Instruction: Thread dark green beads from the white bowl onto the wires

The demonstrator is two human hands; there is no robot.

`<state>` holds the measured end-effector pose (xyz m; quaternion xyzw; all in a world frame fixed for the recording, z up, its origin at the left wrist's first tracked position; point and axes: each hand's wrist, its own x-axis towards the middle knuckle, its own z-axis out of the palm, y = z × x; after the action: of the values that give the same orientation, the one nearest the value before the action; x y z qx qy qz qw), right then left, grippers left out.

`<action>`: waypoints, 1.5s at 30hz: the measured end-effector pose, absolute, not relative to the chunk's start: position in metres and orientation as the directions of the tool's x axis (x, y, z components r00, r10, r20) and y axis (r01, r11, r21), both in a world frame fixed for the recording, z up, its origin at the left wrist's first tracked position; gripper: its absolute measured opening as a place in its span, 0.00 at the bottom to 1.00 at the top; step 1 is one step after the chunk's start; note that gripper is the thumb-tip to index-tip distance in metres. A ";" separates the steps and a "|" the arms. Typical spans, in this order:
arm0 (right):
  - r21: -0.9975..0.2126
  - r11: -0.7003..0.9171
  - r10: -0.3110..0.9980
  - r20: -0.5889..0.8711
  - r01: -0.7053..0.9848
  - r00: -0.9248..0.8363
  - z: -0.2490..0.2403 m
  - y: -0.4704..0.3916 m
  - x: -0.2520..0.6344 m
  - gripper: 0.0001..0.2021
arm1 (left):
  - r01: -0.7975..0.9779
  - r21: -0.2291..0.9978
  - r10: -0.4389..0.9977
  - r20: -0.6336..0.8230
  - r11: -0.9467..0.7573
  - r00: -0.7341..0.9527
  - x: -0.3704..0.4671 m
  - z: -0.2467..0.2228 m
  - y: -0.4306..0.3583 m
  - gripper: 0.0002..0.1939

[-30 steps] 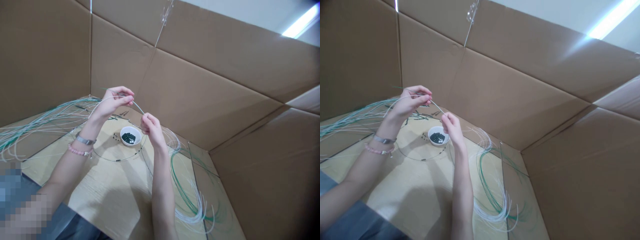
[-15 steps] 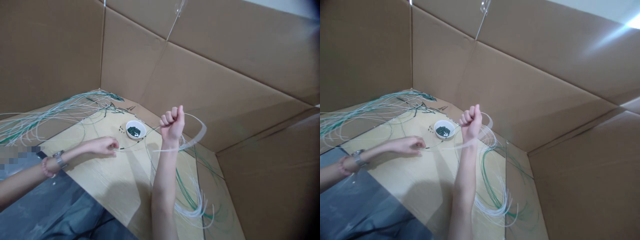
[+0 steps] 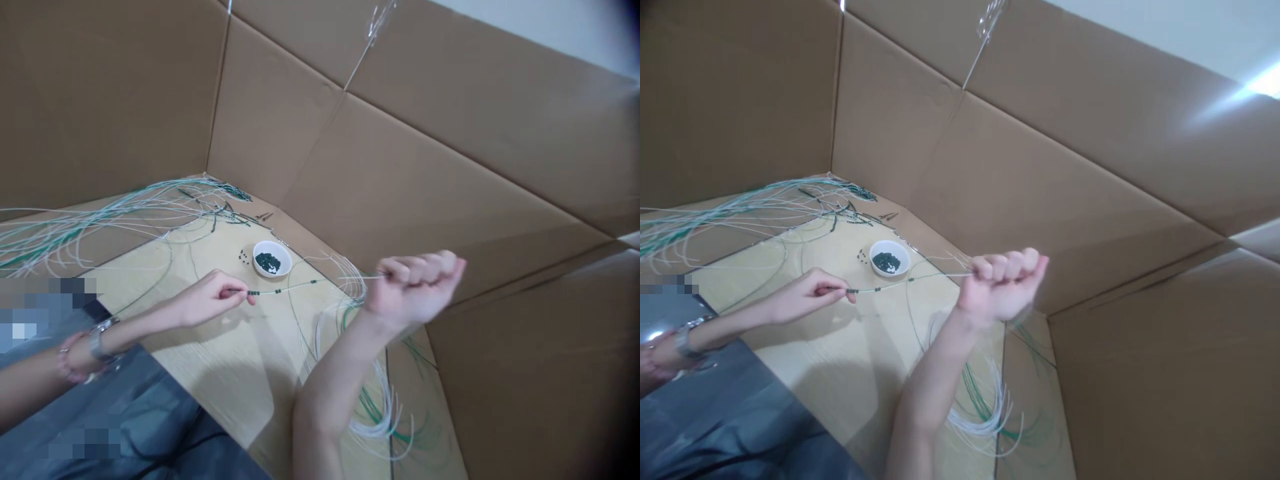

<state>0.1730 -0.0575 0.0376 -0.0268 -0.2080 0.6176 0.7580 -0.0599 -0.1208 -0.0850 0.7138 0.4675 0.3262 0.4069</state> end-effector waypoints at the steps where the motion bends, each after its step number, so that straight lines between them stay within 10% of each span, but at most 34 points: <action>1: -0.344 0.282 0.948 0.240 -0.895 0.207 0.040 -0.064 0.175 0.20 | 0.383 0.895 0.935 0.092 -0.228 0.342 -0.060 -0.078 -0.125 0.21; 8: -0.676 0.484 0.782 0.049 -0.556 0.621 0.057 -0.108 0.192 0.17 | 0.248 0.946 0.913 0.095 -0.206 0.397 -0.061 -0.041 -0.146 0.17; 11: -0.819 0.551 0.534 0.492 0.158 0.687 0.060 -0.117 0.188 0.17 | 0.180 0.952 0.888 0.146 -0.245 0.436 -0.060 -0.037 -0.147 0.19; 16: -0.759 0.183 0.486 0.622 0.625 0.614 0.058 -0.118 0.192 0.12 | 0.192 0.932 0.876 0.199 -0.308 0.439 -0.059 -0.034 -0.149 0.18; 41: -0.757 0.354 0.405 0.654 0.550 0.639 0.058 -0.131 0.192 0.13 | 0.337 0.845 0.893 0.308 -0.415 0.328 -0.061 -0.037 -0.146 0.25; 45: -0.862 0.128 0.594 0.463 0.491 0.658 0.066 -0.133 0.191 0.15 | 0.444 0.768 0.870 0.294 -0.462 0.397 -0.061 -0.035 -0.147 0.22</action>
<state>0.1914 -0.1328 0.0659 -0.6592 -0.4115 0.0409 0.6281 -0.0608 -0.1471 -0.0351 0.7790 0.4215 0.3521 0.3025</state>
